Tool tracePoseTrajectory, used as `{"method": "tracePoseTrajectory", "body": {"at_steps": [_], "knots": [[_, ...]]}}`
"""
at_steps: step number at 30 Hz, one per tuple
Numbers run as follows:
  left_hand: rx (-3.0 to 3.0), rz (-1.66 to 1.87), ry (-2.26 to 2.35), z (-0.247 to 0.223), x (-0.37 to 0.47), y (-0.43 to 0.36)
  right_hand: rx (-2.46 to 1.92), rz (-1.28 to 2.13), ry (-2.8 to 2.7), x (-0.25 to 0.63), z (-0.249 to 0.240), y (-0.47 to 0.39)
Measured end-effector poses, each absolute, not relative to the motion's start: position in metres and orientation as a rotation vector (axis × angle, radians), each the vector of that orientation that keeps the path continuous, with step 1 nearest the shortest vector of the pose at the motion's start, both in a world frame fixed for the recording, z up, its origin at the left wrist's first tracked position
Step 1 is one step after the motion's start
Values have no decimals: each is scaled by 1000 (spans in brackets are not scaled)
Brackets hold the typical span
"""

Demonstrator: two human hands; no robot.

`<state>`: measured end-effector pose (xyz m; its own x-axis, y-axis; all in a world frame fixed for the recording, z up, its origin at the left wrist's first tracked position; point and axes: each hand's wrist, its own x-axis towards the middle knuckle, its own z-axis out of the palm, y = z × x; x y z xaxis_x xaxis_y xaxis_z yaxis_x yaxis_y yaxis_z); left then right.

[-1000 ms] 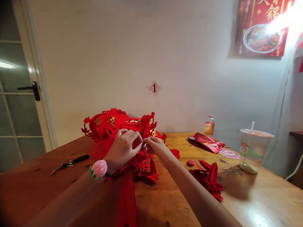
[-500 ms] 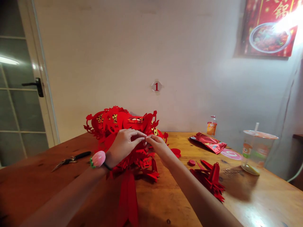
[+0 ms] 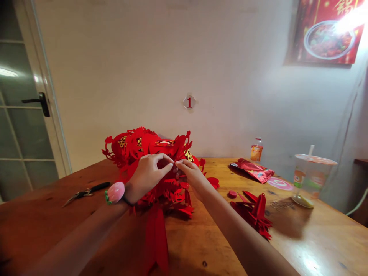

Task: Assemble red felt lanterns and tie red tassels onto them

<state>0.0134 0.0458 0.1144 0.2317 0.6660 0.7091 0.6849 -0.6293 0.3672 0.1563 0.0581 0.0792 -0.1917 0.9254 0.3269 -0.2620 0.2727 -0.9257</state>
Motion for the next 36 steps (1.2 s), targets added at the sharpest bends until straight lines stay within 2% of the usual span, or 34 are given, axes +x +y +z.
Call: {"method": "tracePoseTrajectory", "body": {"at_steps": [11,20,24,27,31,36], "knots": [[-2417,-1326,-1235,116,10,45,-748,1188,-1365,159,79,58],[-2425,-1418,-1218,120,9,44,-816,1100,-1362,162,83,59],[-2464,-1469,-1267,117,7,48,-724,805,-1416,161,94,44],[-2615,-1550,-1263,115,7,48,-721,533,-1734,149,102,19],[-2737,-1700,-1196,115,8,46,-761,-77,-2164,125,97,-12],[-2653,-1924,-1178,115,10,45,-727,-517,-2157,109,79,-22]]}}
